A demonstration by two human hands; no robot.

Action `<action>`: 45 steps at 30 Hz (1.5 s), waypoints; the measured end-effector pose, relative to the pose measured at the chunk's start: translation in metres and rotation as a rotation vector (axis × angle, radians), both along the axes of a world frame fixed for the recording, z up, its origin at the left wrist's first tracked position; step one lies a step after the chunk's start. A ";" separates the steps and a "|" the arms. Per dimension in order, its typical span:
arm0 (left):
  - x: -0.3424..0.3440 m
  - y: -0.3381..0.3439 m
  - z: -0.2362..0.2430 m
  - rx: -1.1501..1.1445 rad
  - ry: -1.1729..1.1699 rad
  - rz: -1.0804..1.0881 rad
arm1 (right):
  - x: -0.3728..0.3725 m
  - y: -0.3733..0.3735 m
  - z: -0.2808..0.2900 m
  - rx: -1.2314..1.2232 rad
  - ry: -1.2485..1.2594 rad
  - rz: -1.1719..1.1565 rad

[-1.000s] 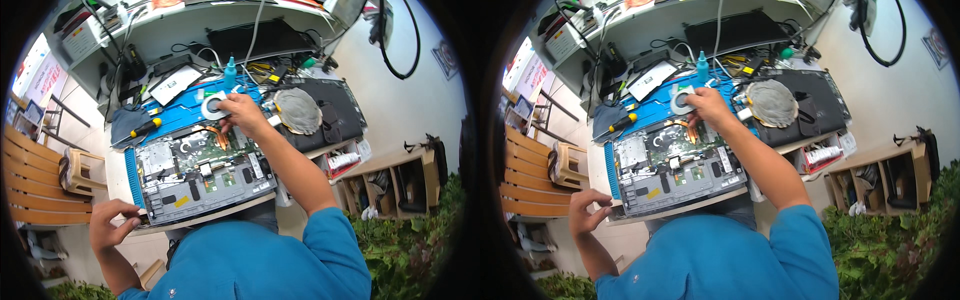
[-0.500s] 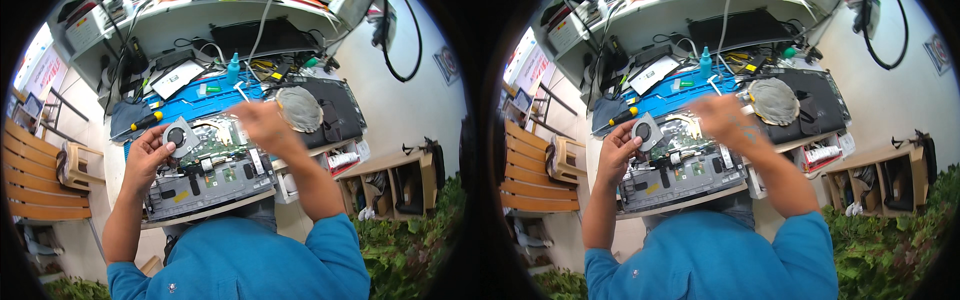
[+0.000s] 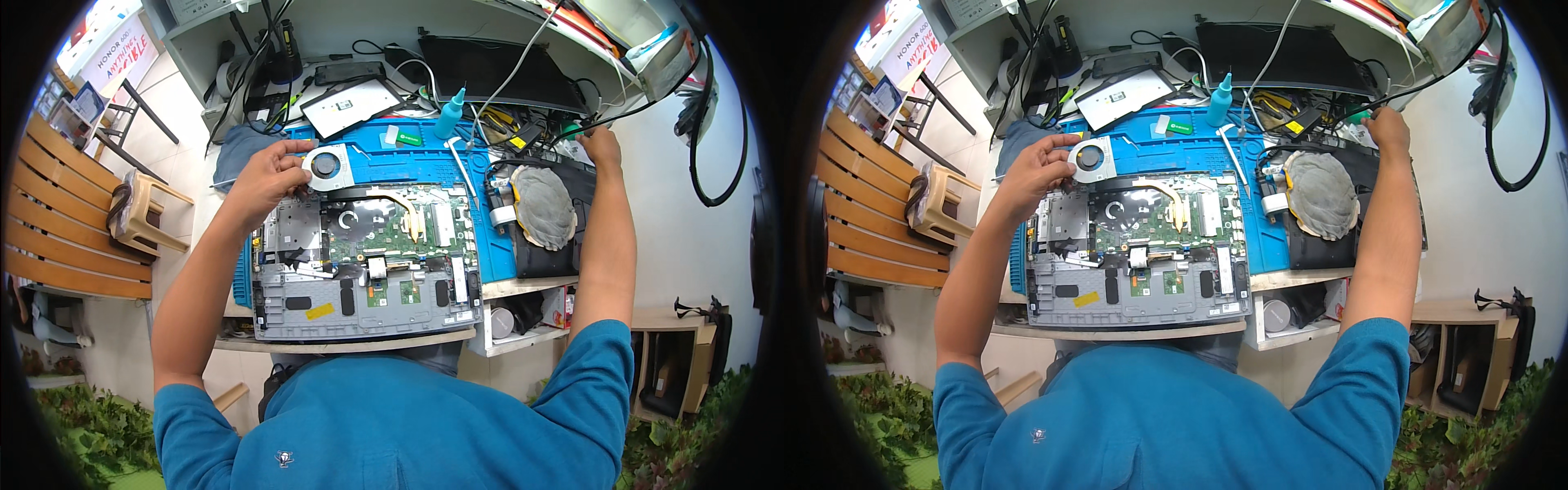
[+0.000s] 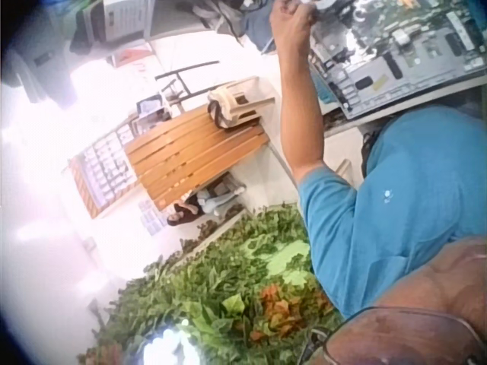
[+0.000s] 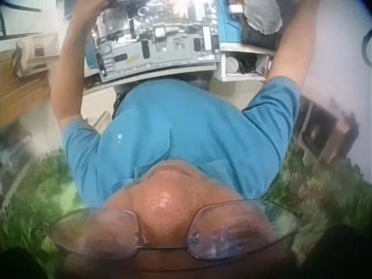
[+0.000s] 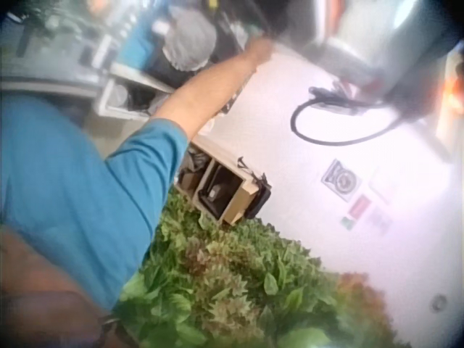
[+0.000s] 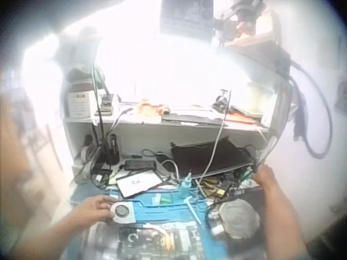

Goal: The person uses a screwdriver to remove screws from a disassembled electronic device on a workbench. They then pick up a circular fan component, apply a substance from a green tube to it, and install it onto the device's internal circuitry, securing it with screws.

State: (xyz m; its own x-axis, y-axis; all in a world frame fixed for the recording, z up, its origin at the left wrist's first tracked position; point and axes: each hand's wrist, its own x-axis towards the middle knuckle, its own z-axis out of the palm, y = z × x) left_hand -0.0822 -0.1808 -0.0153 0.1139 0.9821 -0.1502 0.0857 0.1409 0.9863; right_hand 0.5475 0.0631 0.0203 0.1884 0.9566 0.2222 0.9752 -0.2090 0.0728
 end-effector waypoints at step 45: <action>-0.140 -0.453 -0.158 -0.690 0.078 0.634 | 0.031 -0.411 -0.001 0.669 0.899 0.129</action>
